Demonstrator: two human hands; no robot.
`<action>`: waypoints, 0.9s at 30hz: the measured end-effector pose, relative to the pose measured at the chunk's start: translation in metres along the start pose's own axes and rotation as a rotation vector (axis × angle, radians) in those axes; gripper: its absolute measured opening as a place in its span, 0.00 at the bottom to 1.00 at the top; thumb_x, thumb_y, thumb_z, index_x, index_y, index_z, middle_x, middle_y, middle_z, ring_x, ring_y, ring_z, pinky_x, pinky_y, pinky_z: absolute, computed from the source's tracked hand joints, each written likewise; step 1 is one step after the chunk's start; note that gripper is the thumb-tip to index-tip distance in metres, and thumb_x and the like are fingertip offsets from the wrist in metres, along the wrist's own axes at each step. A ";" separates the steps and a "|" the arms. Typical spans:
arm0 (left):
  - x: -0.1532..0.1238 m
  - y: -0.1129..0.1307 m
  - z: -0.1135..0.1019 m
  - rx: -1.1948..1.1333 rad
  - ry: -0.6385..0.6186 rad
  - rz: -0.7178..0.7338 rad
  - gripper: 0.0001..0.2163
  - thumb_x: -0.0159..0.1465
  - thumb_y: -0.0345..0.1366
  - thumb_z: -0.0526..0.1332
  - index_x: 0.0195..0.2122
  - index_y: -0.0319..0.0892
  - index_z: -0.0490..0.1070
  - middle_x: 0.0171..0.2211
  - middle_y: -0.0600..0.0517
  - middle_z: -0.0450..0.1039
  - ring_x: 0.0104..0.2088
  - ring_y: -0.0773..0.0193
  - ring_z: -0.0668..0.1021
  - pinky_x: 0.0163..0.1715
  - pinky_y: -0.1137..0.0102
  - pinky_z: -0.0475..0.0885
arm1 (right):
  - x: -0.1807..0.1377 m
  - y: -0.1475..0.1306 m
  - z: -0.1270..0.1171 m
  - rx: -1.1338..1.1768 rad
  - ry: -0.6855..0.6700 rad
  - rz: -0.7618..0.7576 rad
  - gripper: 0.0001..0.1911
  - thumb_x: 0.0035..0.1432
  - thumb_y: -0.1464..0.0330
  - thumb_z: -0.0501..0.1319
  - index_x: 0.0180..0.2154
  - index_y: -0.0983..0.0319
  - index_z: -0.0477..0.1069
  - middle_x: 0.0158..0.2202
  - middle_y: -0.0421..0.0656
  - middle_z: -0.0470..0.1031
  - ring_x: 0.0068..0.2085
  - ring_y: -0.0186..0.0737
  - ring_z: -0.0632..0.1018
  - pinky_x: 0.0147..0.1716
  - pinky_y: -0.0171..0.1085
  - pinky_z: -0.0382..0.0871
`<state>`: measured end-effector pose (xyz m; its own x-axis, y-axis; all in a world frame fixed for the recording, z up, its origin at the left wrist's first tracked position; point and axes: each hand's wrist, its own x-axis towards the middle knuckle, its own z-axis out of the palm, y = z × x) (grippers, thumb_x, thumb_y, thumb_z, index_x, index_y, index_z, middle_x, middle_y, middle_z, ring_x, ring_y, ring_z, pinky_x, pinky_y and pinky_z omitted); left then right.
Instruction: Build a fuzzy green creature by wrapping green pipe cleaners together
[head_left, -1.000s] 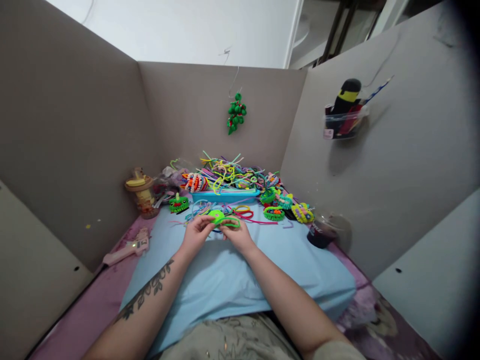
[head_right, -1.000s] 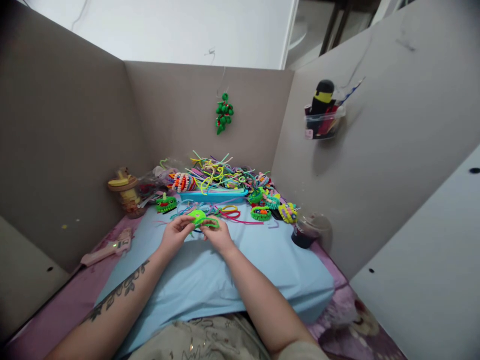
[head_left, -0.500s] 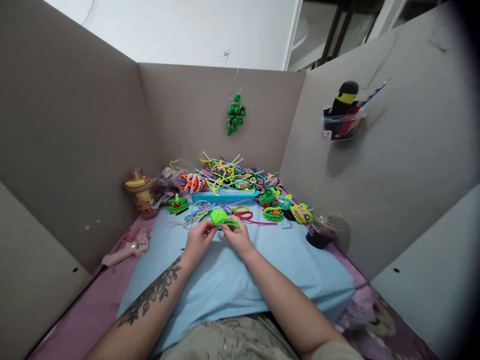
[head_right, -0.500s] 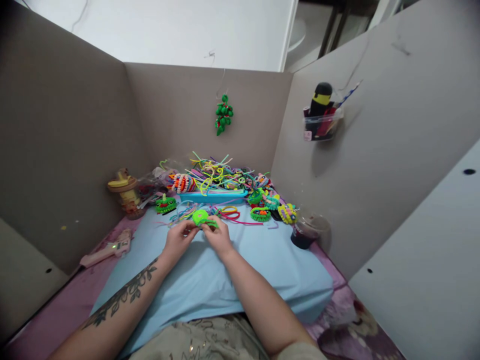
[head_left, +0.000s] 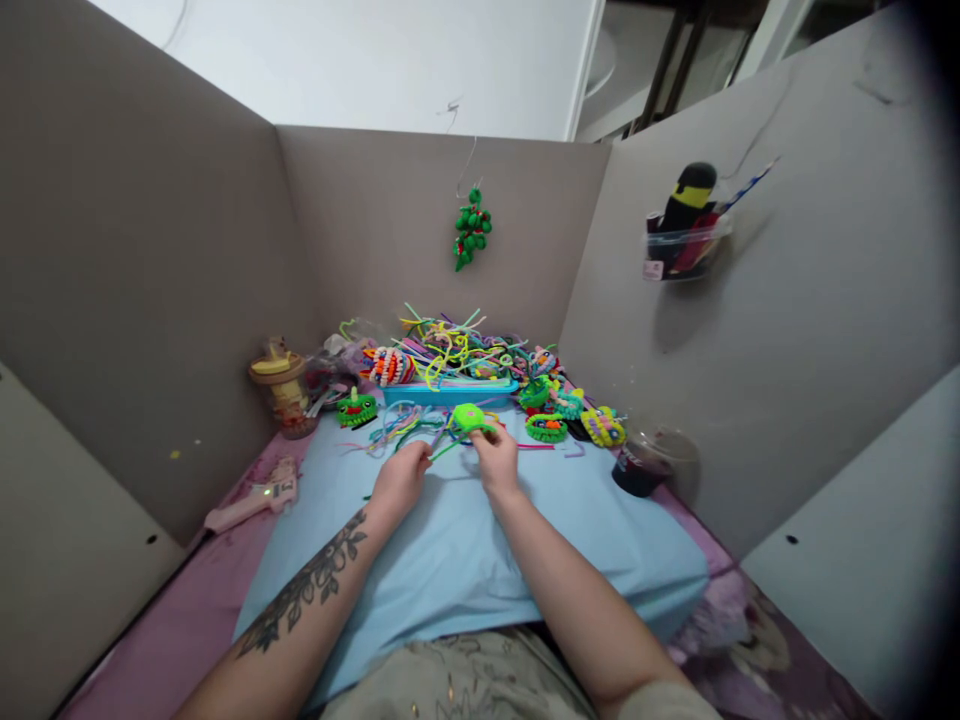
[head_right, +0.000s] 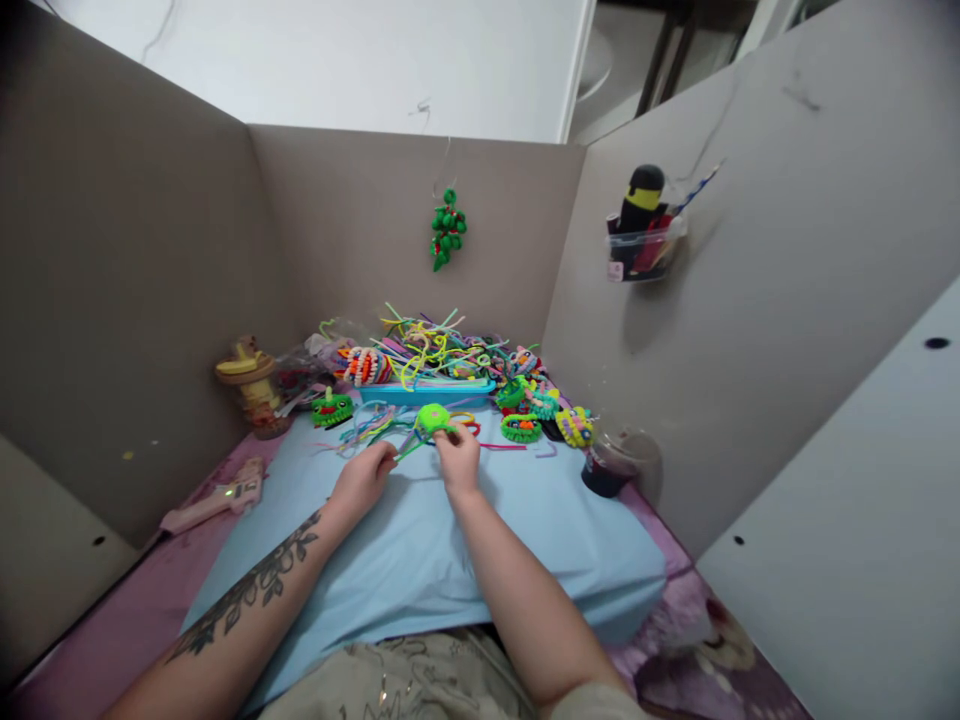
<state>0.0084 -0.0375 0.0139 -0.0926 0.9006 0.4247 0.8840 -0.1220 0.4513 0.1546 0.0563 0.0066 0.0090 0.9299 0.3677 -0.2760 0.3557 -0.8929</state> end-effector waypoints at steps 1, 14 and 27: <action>0.000 -0.001 -0.002 0.054 0.001 -0.019 0.07 0.61 0.28 0.50 0.35 0.43 0.67 0.33 0.50 0.72 0.34 0.61 0.73 0.33 0.69 0.64 | 0.004 0.000 -0.004 -0.004 0.056 -0.019 0.09 0.45 0.64 0.62 0.28 0.64 0.70 0.24 0.39 0.69 0.27 0.33 0.68 0.29 0.32 0.63; 0.007 -0.020 -0.015 0.014 0.344 -0.122 0.25 0.47 0.18 0.51 0.46 0.42 0.68 0.50 0.44 0.62 0.53 0.54 0.66 0.51 0.61 0.64 | 0.010 -0.012 -0.019 -0.169 0.074 -0.207 0.07 0.49 0.66 0.60 0.28 0.63 0.68 0.24 0.38 0.67 0.27 0.33 0.66 0.29 0.33 0.62; -0.001 0.002 0.001 -0.733 0.064 0.028 0.25 0.57 0.38 0.61 0.56 0.42 0.60 0.38 0.46 0.74 0.33 0.61 0.76 0.32 0.68 0.71 | -0.018 -0.007 0.002 -0.493 -0.432 -0.552 0.11 0.52 0.76 0.51 0.33 0.62 0.71 0.33 0.45 0.73 0.37 0.40 0.73 0.39 0.38 0.66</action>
<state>0.0110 -0.0382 0.0138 -0.1206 0.8698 0.4785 0.3555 -0.4123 0.8389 0.1544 0.0367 0.0063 -0.3760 0.5302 0.7599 0.1107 0.8399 -0.5313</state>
